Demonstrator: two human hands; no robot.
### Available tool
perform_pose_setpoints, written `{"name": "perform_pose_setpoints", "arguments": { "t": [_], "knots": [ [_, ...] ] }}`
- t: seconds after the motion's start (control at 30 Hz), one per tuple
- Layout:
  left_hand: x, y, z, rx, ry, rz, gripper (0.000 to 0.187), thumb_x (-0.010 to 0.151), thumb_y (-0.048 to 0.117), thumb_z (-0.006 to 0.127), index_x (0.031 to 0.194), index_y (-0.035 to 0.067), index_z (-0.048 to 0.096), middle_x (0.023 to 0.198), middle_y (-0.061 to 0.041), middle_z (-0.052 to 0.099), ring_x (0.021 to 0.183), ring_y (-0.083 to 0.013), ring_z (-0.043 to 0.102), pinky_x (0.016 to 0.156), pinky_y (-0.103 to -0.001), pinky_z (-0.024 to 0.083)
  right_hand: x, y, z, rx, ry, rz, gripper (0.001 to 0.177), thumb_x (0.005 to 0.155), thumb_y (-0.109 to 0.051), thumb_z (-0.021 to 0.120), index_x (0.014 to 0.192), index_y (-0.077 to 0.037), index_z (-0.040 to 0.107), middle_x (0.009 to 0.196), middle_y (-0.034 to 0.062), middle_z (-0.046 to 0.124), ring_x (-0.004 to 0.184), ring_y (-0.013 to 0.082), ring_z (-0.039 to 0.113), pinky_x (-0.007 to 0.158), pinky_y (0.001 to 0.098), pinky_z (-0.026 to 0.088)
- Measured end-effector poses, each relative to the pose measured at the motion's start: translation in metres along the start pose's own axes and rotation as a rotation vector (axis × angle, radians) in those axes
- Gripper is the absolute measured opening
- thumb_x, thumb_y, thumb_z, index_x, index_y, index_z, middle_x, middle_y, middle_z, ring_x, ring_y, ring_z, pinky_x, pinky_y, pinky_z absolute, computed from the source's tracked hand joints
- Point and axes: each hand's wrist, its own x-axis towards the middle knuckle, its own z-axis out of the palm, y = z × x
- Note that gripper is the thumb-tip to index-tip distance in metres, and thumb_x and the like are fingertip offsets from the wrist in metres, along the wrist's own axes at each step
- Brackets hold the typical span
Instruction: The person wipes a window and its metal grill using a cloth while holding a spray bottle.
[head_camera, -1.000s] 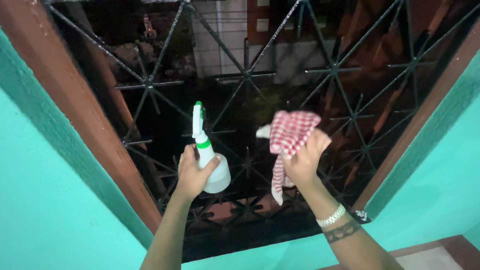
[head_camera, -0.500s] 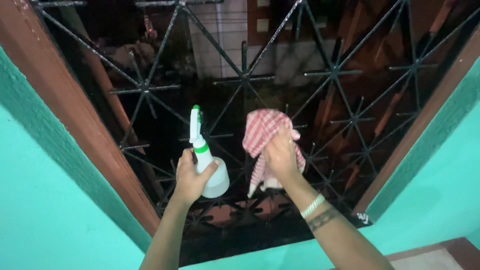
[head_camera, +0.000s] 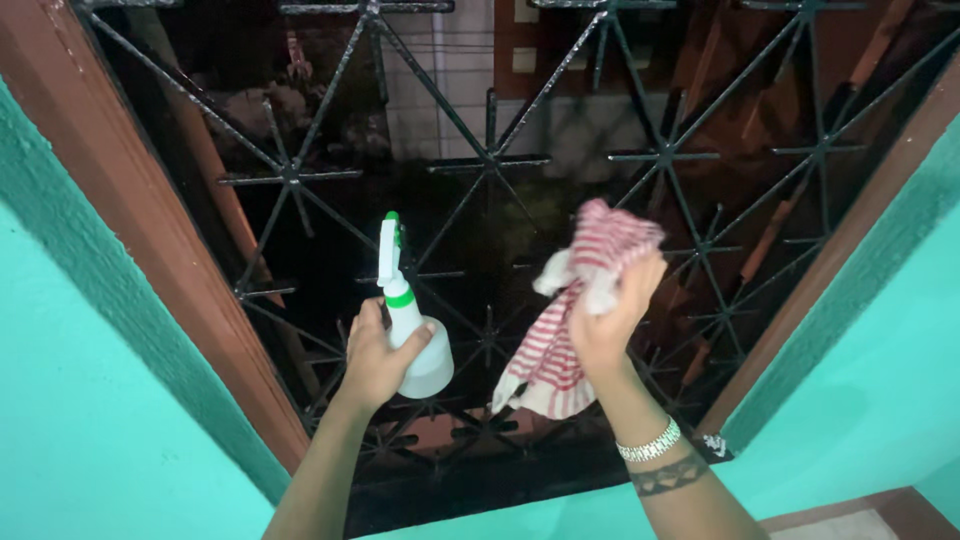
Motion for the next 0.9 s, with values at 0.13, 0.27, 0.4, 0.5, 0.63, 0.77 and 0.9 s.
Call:
{"name": "perform_pose_setpoints", "arguments": {
  "t": [0.13, 0.27, 0.4, 0.5, 0.63, 0.77, 0.9],
  "knots": [
    [0.001, -0.003, 0.0, -0.01, -0.015, 0.003, 0.077, 0.078, 0.051, 0.076, 0.131, 0.002, 0.05, 0.124, -0.023, 0.056, 0.118, -0.0359, 0.056, 0.099, -0.049, 0.045, -0.002, 0.008, 0.015, -0.003, -0.2, 0.304, 0.035, 0.105, -0.023, 0.058, 0.086, 0.004, 0.069, 0.069, 0.016, 0.067, 0.064, 0.028, 0.068, 0.063, 0.0418, 0.048],
    [0.007, -0.009, 0.002, 0.013, 0.048, 0.064, 0.074, 0.076, 0.05, 0.078, 0.127, 0.002, 0.053, 0.121, -0.022, 0.06, 0.117, -0.0354, 0.057, 0.1, -0.047, 0.046, 0.012, -0.005, 0.003, -0.035, -0.207, 0.162, 0.05, 0.097, -0.024, 0.062, 0.134, 0.008, 0.052, 0.07, 0.0137, 0.067, 0.061, 0.0271, 0.067, 0.06, 0.0401, 0.051],
    [0.003, -0.012, 0.006, -0.017, 0.029, 0.07, 0.073, 0.078, 0.048, 0.078, 0.127, 0.001, 0.052, 0.121, -0.022, 0.059, 0.116, -0.0362, 0.056, 0.099, -0.047, 0.045, 0.057, 0.005, 0.0, -0.02, -0.414, 0.251, 0.038, 0.099, -0.029, 0.067, 0.078, 0.002, 0.07, 0.064, 0.011, 0.067, 0.059, 0.0235, 0.067, 0.06, 0.0383, 0.051],
    [0.004, -0.008, 0.003, 0.008, 0.031, 0.091, 0.073, 0.078, 0.049, 0.077, 0.127, 0.001, 0.052, 0.12, -0.021, 0.061, 0.116, -0.0362, 0.057, 0.099, -0.048, 0.044, 0.069, 0.01, -0.006, 0.127, -0.533, 0.345, 0.037, 0.101, -0.027, 0.066, 0.078, 0.002, 0.067, 0.063, 0.0094, 0.066, 0.058, 0.0224, 0.064, 0.058, 0.0377, 0.049],
    [0.002, -0.007, 0.004, -0.008, 0.028, 0.015, 0.075, 0.077, 0.05, 0.078, 0.127, 0.002, 0.052, 0.12, -0.022, 0.059, 0.115, -0.0358, 0.058, 0.098, -0.048, 0.046, 0.043, 0.012, -0.015, 0.167, -0.412, 0.082, 0.026, 0.102, -0.019, 0.063, 0.086, 0.002, 0.067, 0.071, 0.009, 0.067, 0.063, 0.0195, 0.065, 0.061, 0.036, 0.049],
    [0.004, -0.006, 0.005, -0.006, 0.048, 0.032, 0.077, 0.076, 0.051, 0.079, 0.129, 0.002, 0.052, 0.121, -0.022, 0.059, 0.116, -0.0354, 0.057, 0.098, -0.048, 0.046, 0.025, 0.017, -0.012, 0.039, -0.283, 0.02, 0.021, 0.102, -0.016, 0.063, 0.092, 0.002, 0.069, 0.073, 0.0108, 0.068, 0.066, 0.0207, 0.067, 0.063, 0.0376, 0.049],
    [0.003, -0.006, 0.002, -0.005, 0.058, 0.05, 0.076, 0.074, 0.051, 0.078, 0.127, 0.003, 0.054, 0.118, -0.021, 0.061, 0.113, -0.0343, 0.06, 0.098, -0.046, 0.048, 0.032, 0.025, 0.004, 0.101, -0.261, 0.159, 0.033, 0.107, -0.02, 0.055, 0.085, 0.003, 0.066, 0.07, 0.0115, 0.066, 0.066, 0.0231, 0.067, 0.064, 0.038, 0.049]
  ]
}}
